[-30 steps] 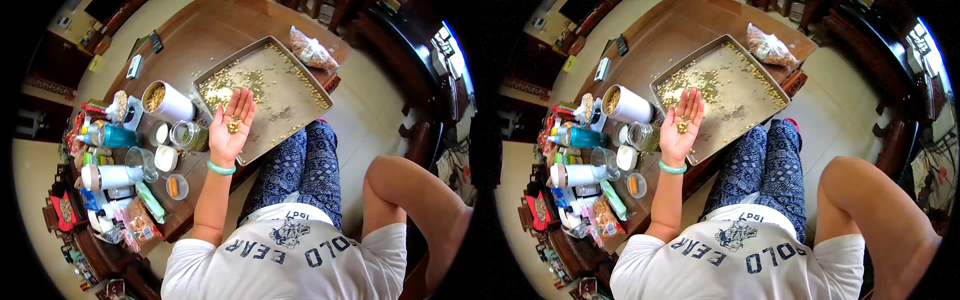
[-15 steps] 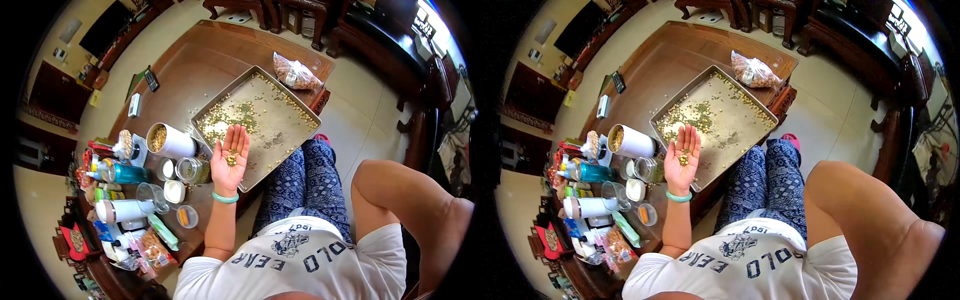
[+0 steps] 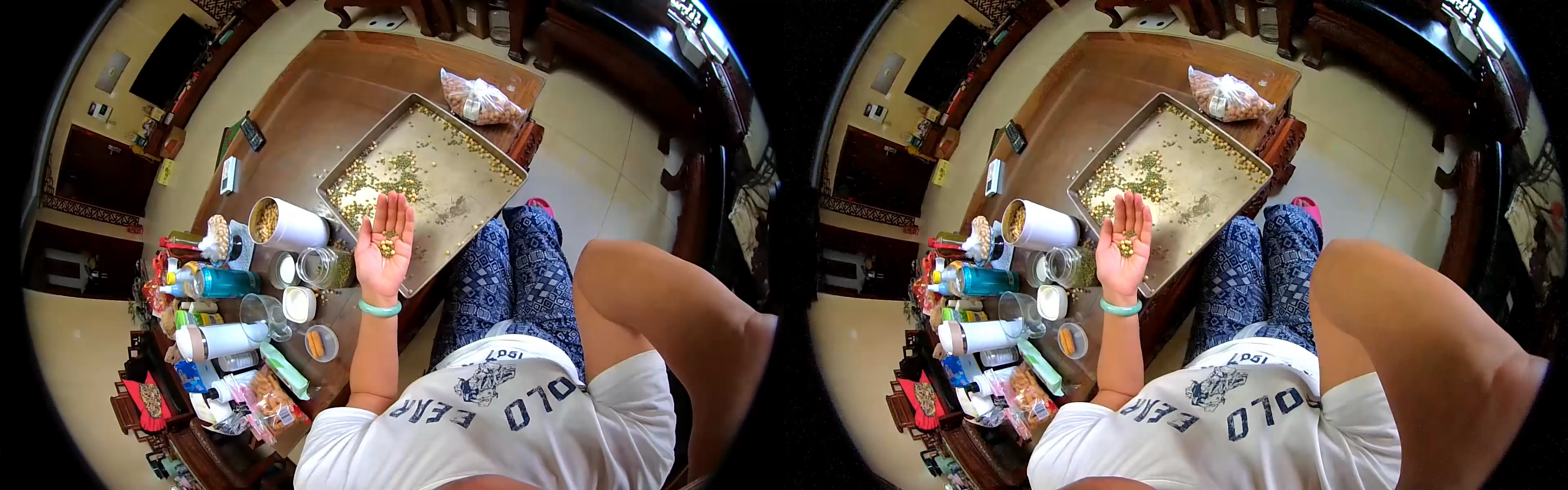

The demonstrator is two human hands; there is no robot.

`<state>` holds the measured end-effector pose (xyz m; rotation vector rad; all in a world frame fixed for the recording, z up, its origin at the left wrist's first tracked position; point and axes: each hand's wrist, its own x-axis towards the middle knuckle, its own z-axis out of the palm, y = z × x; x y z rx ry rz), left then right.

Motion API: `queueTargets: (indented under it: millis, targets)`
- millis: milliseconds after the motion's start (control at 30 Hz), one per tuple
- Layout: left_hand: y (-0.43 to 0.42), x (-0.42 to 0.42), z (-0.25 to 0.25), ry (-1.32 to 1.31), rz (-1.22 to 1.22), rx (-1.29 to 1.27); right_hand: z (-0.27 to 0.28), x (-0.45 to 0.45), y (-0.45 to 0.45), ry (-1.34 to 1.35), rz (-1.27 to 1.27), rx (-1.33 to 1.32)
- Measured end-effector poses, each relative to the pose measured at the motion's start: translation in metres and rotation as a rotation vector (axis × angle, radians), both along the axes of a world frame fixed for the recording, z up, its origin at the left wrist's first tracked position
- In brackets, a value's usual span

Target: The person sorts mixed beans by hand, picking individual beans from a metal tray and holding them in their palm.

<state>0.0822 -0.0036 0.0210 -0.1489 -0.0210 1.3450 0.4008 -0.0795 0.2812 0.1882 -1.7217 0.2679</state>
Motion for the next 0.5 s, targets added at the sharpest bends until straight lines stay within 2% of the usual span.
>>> queueTargets:
  millis: [500]
  targets:
    - [-0.004, 0.003, 0.013, -0.053, -0.006, 0.028, -0.004, -0.008, 0.0, -0.003, 0.016, -0.038]
